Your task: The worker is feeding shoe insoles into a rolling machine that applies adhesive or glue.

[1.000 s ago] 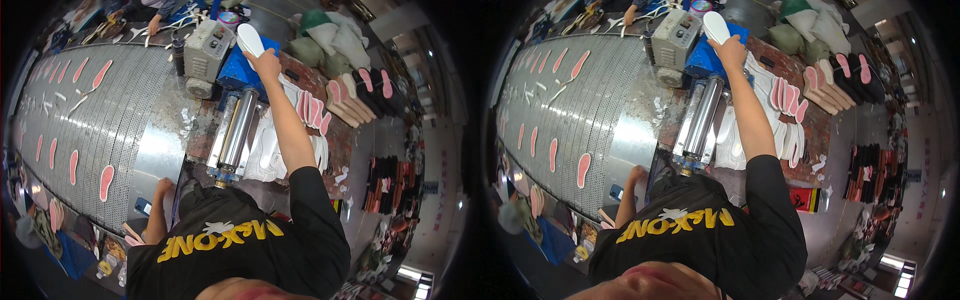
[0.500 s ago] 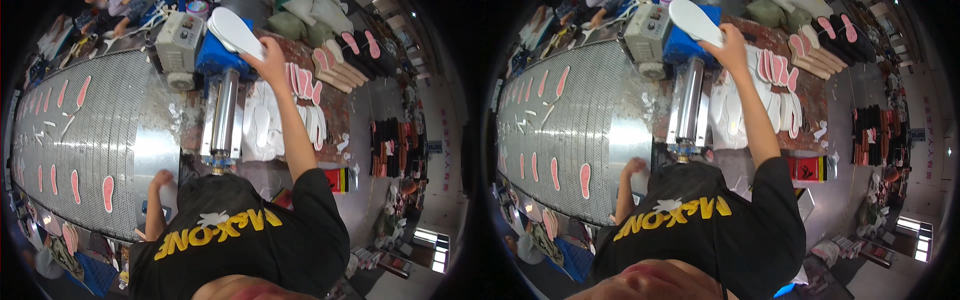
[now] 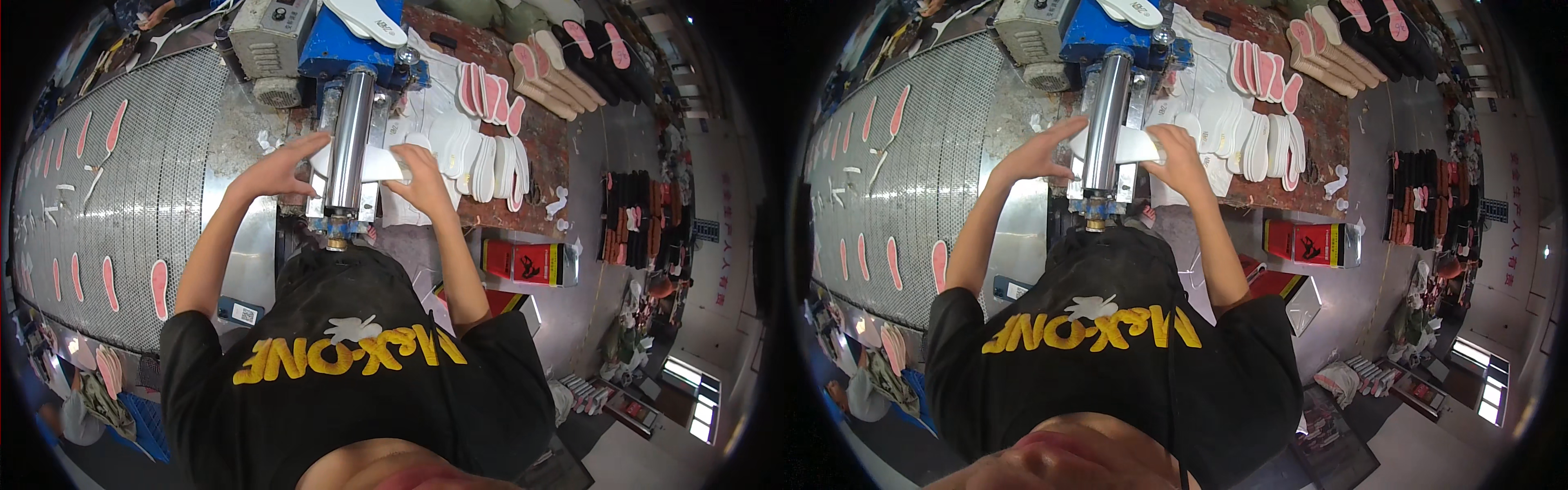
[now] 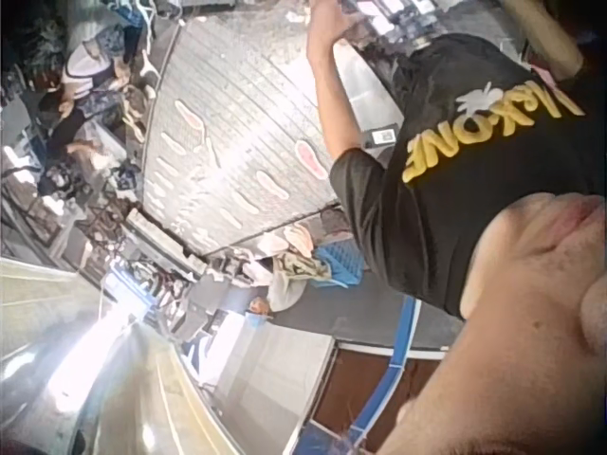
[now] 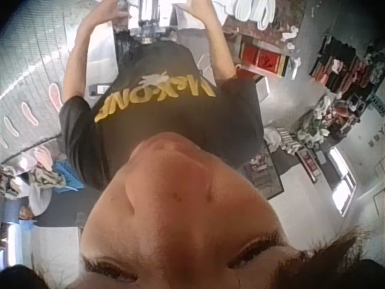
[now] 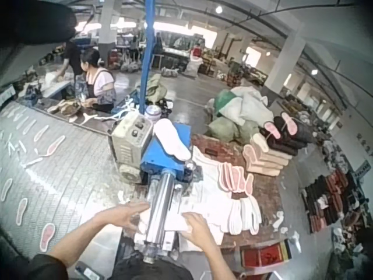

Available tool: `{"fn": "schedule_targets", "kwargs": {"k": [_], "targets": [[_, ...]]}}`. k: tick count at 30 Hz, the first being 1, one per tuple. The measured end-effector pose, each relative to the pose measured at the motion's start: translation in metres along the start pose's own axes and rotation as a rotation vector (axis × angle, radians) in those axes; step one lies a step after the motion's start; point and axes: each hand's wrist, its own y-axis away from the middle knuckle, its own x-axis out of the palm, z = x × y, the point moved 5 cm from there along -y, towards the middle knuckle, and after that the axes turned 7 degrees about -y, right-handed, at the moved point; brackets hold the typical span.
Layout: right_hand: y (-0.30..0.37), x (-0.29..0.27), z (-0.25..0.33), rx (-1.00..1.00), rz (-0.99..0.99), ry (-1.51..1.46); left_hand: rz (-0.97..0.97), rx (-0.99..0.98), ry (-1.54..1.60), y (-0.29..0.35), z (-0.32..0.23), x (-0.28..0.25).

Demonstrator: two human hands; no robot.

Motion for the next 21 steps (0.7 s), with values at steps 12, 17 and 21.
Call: {"fn": "schedule_targets", "kwargs": {"k": [12, 17, 21], "targets": [[0.152, 0.061, -0.139, 0.577, 0.065, -0.126, -0.161, -0.054, -0.562, 0.073, 0.051, -0.048], [0.223, 0.125, -0.18, 0.797, 0.268, -0.505, -0.186, -0.447, 0.433, 0.169, 0.122, -0.016], [0.259, 0.151, -0.188, 0.983, 0.359, -0.565, -0.556, -0.679, 1.583, 0.261, 0.15, 0.074]]}}
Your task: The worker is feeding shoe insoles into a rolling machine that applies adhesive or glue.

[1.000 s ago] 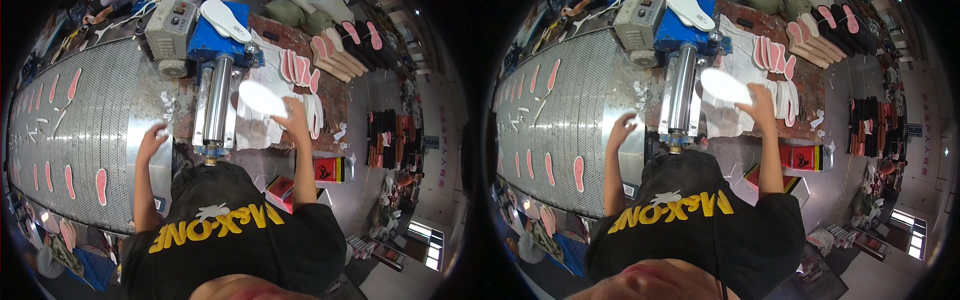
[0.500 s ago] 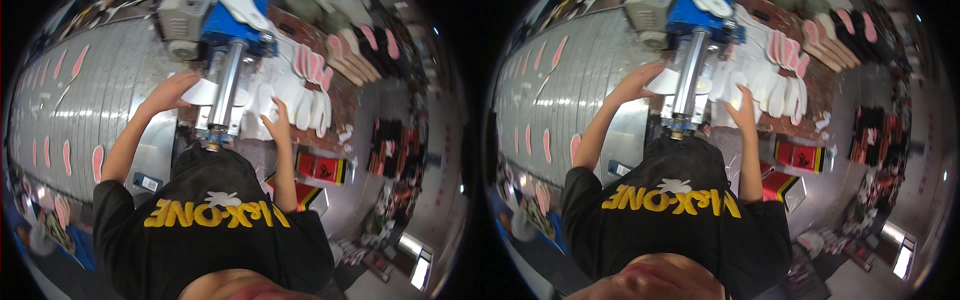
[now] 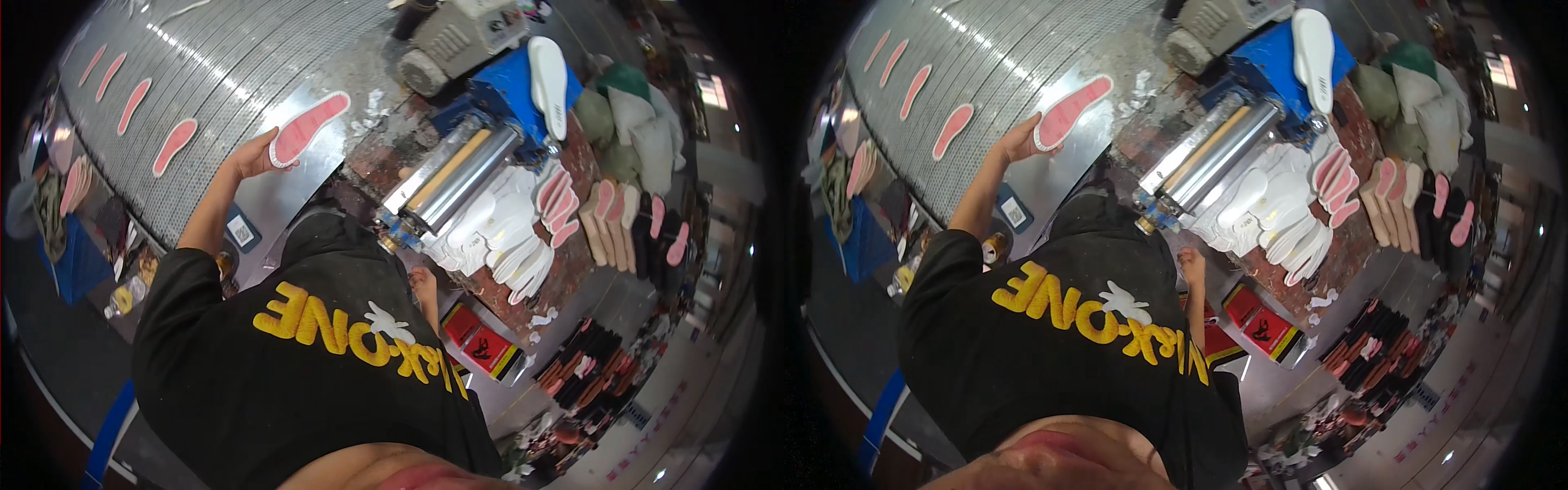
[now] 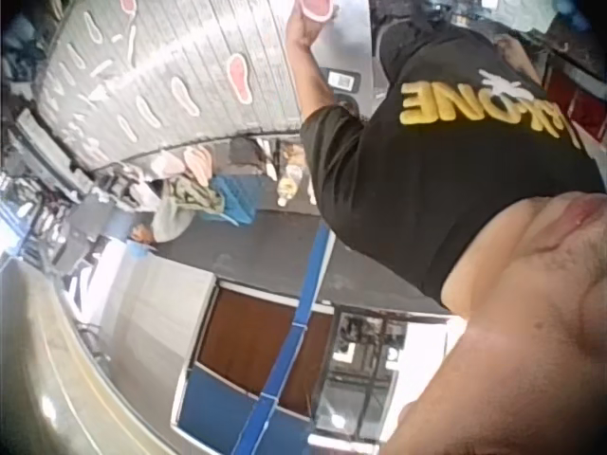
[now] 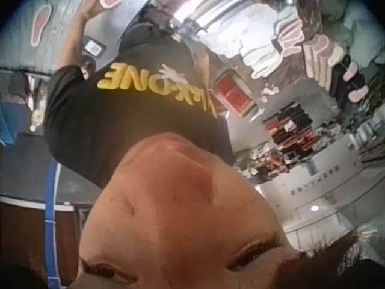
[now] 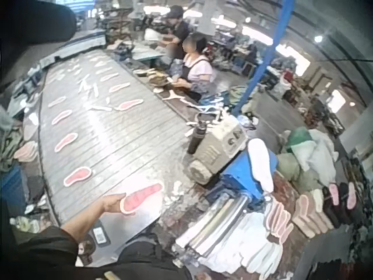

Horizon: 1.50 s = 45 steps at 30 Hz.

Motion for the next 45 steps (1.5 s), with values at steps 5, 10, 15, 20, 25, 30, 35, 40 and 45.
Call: {"fn": "schedule_targets", "kwargs": {"k": [5, 10, 15, 20, 25, 30, 35, 40, 45], "targets": [[0.014, 0.012, -0.003, -0.121, 0.105, -0.078, -0.181, 0.035, 0.276, 0.02, 0.064, -0.052], [0.021, 0.005, 0.001, 0.057, 0.133, 0.134, -0.458, 0.305, 0.463, 0.011, 0.087, -0.094], [0.028, 0.008, 0.026, 0.183, 0.119, 0.163, -0.558, 0.454, 0.545, -0.005, 0.09, -0.13], [0.037, 0.022, 0.053, 0.332, -0.007, 0.081, -0.582, 0.558, 0.691, -0.002, 0.061, -0.143], [0.06, 0.042, 0.071, 0.385, -0.061, -0.166, -0.525, 0.571, 0.694, -0.034, -0.039, -0.159], [0.077, 0.057, 0.083, 0.442, -0.032, -0.216, -0.334, 0.609, 0.528, -0.096, -0.193, -0.201], [0.084, 0.05, 0.082, 0.48, -0.096, -0.263, -0.528, 0.332, 0.379, -0.107, -0.224, -0.291], [0.095, -0.019, 0.209, -0.275, -0.234, 1.135, -0.518, 0.295, 0.115, -0.11, -0.167, -0.322], [0.124, -0.081, 0.44, -0.762, -0.976, 0.536, -0.423, 0.165, -0.169, -0.095, -0.136, -0.196]]}}
